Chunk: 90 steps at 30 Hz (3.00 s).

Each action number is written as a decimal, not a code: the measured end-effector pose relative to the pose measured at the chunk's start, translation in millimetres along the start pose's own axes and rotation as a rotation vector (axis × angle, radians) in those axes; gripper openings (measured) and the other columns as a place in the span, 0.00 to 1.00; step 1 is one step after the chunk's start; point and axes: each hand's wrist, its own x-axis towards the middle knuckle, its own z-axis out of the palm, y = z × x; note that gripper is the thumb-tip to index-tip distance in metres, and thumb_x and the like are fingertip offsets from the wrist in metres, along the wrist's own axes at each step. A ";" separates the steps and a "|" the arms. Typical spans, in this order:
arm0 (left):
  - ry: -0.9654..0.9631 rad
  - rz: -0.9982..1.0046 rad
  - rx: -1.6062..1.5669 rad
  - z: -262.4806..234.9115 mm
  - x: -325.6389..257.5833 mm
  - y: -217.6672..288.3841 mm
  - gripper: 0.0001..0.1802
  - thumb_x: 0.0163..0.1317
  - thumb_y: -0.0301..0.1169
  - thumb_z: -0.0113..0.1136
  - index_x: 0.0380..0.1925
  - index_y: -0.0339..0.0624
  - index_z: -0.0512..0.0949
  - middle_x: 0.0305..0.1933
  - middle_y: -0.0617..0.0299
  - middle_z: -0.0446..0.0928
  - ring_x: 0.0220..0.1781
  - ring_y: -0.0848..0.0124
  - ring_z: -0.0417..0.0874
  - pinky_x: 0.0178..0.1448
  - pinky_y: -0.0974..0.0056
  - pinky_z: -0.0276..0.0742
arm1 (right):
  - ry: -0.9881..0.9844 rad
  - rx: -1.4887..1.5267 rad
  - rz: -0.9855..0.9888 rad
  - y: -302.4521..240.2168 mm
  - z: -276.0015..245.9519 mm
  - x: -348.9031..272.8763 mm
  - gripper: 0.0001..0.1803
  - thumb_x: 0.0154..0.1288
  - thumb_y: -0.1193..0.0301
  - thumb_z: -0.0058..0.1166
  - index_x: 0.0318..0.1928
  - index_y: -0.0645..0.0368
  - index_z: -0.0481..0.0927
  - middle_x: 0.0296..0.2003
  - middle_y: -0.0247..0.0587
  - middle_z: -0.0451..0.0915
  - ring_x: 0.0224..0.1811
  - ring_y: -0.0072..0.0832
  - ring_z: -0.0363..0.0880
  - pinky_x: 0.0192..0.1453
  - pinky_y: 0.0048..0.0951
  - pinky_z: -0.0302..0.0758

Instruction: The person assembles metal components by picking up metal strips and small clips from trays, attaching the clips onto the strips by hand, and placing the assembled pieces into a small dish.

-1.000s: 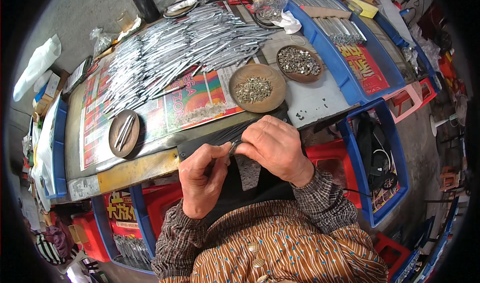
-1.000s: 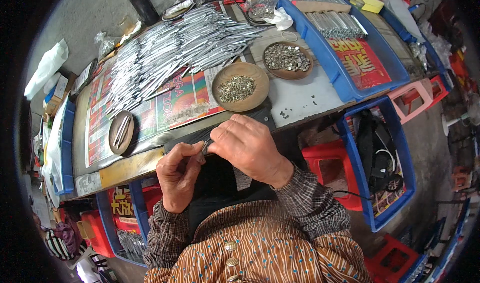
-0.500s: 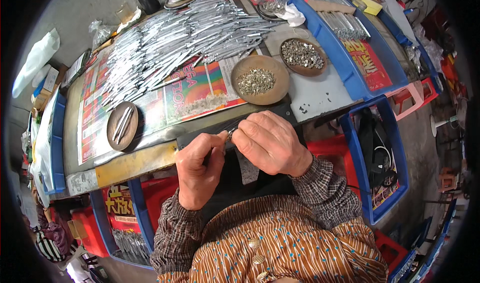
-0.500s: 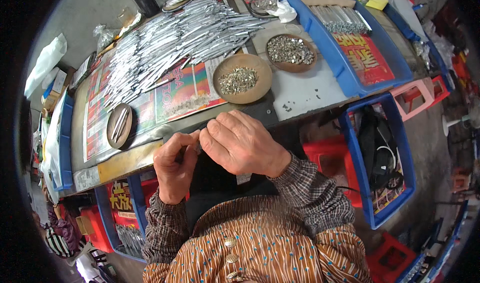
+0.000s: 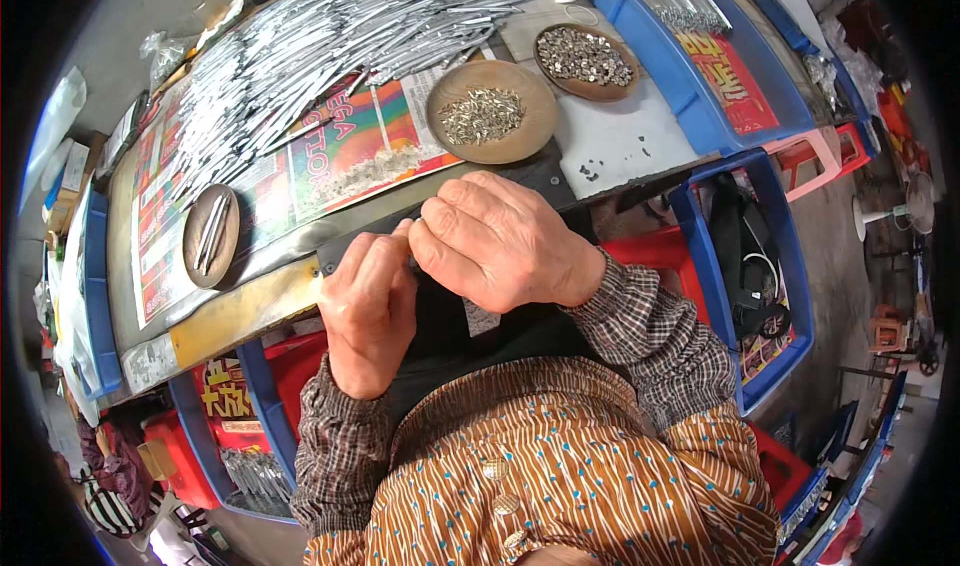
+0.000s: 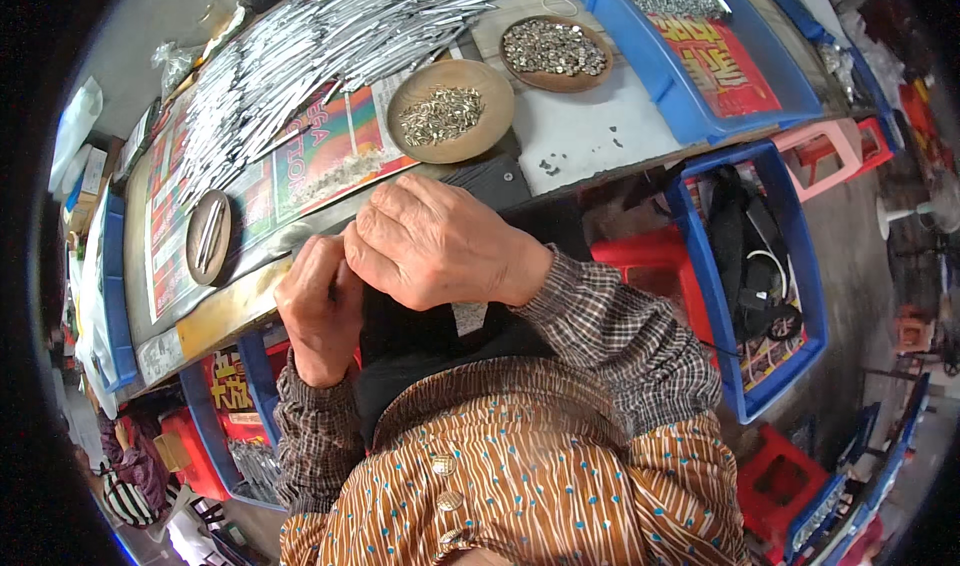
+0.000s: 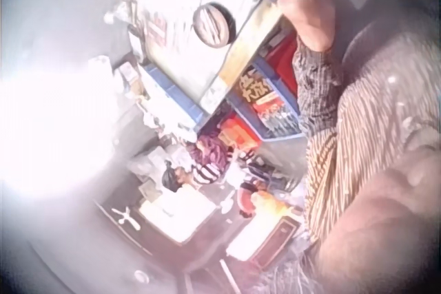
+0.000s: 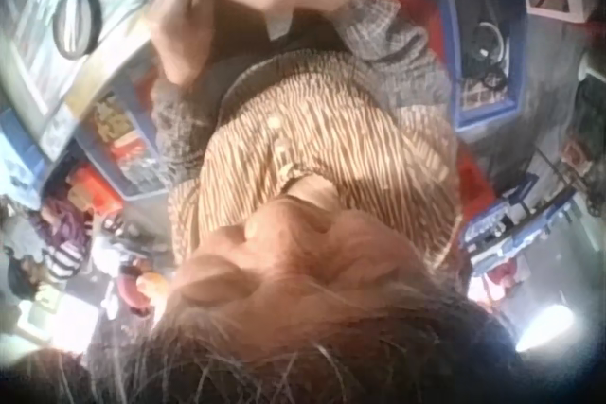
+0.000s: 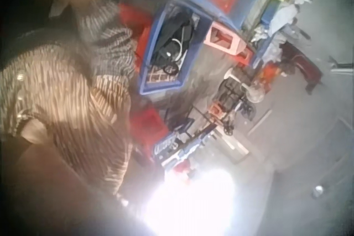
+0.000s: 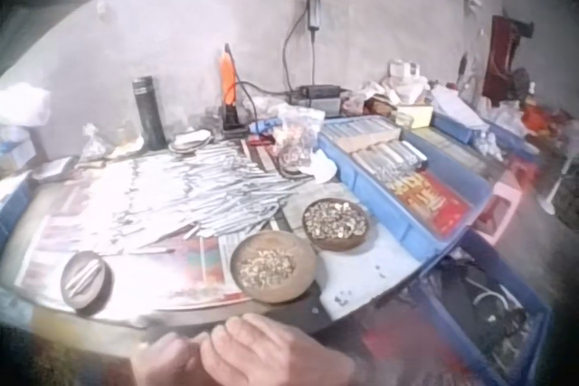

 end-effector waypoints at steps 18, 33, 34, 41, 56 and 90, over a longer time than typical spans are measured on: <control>-0.055 -0.358 -0.517 2.8 1.3 -9.6 0.09 0.59 0.12 0.51 0.37 0.32 0.77 0.29 0.64 0.76 0.32 0.80 0.73 0.37 0.73 0.72 | 0.060 -0.008 -0.021 9.4 4.5 -2.9 0.16 0.44 0.74 0.59 0.37 0.67 0.77 0.32 0.42 0.75 0.35 0.35 0.78 0.37 0.33 0.80; 0.084 -0.610 -1.083 8.8 -9.9 0.8 0.08 0.68 0.22 0.52 0.46 0.37 0.75 0.27 0.66 0.72 0.20 0.85 0.61 0.21 0.78 0.55 | 0.076 0.245 0.249 -2.6 8.5 -8.9 0.16 0.52 0.76 0.57 0.42 0.67 0.75 0.38 0.46 0.76 0.41 0.40 0.79 0.45 0.37 0.77; 0.084 -0.605 -1.093 10.2 -9.1 0.6 0.08 0.68 0.21 0.51 0.45 0.38 0.75 0.26 0.65 0.71 0.18 0.84 0.59 0.19 0.78 0.52 | 0.097 0.249 0.293 -4.0 9.0 -9.8 0.15 0.52 0.76 0.58 0.42 0.66 0.75 0.37 0.46 0.76 0.40 0.40 0.79 0.44 0.37 0.77; 0.068 -0.592 -1.111 8.9 -12.7 0.0 0.08 0.68 0.23 0.54 0.46 0.37 0.76 0.29 0.66 0.75 0.21 0.86 0.64 0.22 0.79 0.58 | 0.142 0.289 0.451 -9.6 13.0 -8.4 0.12 0.54 0.76 0.63 0.38 0.64 0.76 0.29 0.43 0.77 0.32 0.39 0.80 0.37 0.34 0.77; 0.034 -0.636 -1.003 0.9 -18.9 2.4 0.08 0.65 0.20 0.55 0.43 0.35 0.78 0.28 0.66 0.76 0.21 0.86 0.67 0.23 0.79 0.62 | -0.002 0.469 0.780 -4.3 -17.9 7.6 0.31 0.60 0.58 0.61 0.59 0.61 0.69 0.43 0.49 0.77 0.44 0.48 0.77 0.48 0.43 0.75; -0.134 0.123 0.193 16.1 5.7 -28.3 0.08 0.51 0.24 0.54 0.34 0.43 0.72 0.33 0.54 0.71 0.37 0.55 0.75 0.44 0.55 0.71 | 0.074 0.346 0.812 -2.7 -0.2 -16.8 0.10 0.56 0.80 0.60 0.40 0.64 0.78 0.32 0.43 0.79 0.30 0.35 0.78 0.34 0.32 0.74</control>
